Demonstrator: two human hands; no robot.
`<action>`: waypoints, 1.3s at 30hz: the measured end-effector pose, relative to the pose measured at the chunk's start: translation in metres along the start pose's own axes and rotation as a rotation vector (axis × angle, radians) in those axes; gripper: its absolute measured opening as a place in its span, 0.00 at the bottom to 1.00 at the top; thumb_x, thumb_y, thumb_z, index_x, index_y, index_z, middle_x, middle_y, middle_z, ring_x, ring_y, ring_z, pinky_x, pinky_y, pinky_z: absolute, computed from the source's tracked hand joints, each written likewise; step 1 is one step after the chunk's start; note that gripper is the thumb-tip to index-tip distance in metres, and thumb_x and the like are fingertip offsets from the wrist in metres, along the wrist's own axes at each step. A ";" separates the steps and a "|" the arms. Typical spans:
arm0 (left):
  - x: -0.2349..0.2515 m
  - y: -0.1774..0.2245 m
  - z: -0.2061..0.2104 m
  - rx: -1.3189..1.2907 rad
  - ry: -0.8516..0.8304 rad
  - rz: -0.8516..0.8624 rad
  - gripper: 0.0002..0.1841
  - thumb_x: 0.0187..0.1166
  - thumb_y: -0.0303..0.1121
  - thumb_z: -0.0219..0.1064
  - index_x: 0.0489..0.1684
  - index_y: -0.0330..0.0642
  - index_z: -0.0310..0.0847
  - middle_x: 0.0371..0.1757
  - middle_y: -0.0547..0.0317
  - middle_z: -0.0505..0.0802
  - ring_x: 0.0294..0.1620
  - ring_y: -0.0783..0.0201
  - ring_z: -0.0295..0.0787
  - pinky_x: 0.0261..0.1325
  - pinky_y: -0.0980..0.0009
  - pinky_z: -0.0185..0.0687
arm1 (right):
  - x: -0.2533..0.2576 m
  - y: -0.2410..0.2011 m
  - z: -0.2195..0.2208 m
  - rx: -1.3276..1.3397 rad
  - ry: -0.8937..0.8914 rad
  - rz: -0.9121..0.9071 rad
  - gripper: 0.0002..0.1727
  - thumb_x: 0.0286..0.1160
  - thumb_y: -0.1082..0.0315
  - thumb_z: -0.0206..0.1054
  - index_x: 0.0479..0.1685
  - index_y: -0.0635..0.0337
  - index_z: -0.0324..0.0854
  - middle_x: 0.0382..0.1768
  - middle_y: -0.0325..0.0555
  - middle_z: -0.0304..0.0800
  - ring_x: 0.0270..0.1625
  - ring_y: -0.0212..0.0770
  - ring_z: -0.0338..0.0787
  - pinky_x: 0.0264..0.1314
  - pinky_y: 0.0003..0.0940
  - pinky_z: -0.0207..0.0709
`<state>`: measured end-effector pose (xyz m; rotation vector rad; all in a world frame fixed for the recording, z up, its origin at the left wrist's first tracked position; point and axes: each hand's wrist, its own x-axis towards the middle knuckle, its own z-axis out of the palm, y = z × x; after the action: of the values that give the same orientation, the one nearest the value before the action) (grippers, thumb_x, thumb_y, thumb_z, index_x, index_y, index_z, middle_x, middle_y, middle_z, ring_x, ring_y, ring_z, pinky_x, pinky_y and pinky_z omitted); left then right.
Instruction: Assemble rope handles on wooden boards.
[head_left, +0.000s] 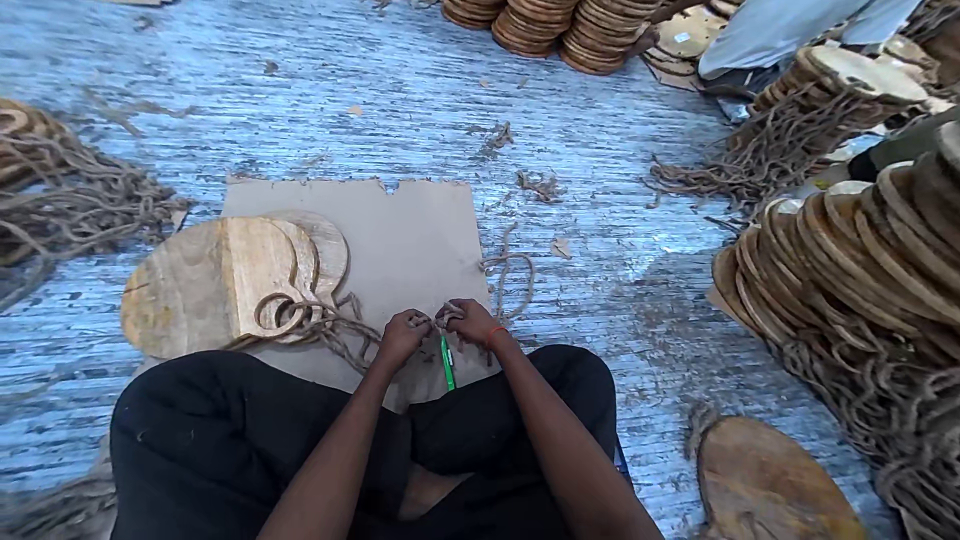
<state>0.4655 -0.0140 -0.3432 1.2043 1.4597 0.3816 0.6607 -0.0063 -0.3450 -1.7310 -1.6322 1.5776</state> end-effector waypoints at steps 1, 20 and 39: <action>0.000 0.000 0.001 0.010 0.003 -0.011 0.11 0.83 0.35 0.70 0.54 0.39 0.87 0.39 0.54 0.93 0.32 0.63 0.85 0.42 0.62 0.82 | 0.000 0.002 -0.001 -0.024 0.009 -0.006 0.18 0.72 0.72 0.75 0.62 0.58 0.87 0.43 0.54 0.92 0.30 0.44 0.85 0.36 0.43 0.81; 0.003 0.002 0.013 0.166 0.042 0.022 0.13 0.81 0.36 0.72 0.55 0.38 0.89 0.43 0.43 0.94 0.45 0.49 0.92 0.56 0.46 0.84 | -0.006 0.004 0.005 -0.226 0.162 0.063 0.14 0.72 0.67 0.76 0.52 0.64 0.88 0.41 0.64 0.93 0.40 0.61 0.93 0.45 0.62 0.84; 0.003 0.007 0.011 0.273 -0.033 0.012 0.14 0.83 0.38 0.71 0.58 0.40 0.89 0.44 0.40 0.93 0.45 0.44 0.91 0.56 0.42 0.83 | -0.001 -0.017 -0.007 -0.357 -0.053 0.233 0.15 0.77 0.66 0.72 0.54 0.67 0.88 0.48 0.64 0.91 0.51 0.60 0.91 0.58 0.63 0.80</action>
<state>0.4788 -0.0129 -0.3424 1.4293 1.5110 0.1725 0.6581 0.0012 -0.3282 -2.1434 -1.8893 1.5082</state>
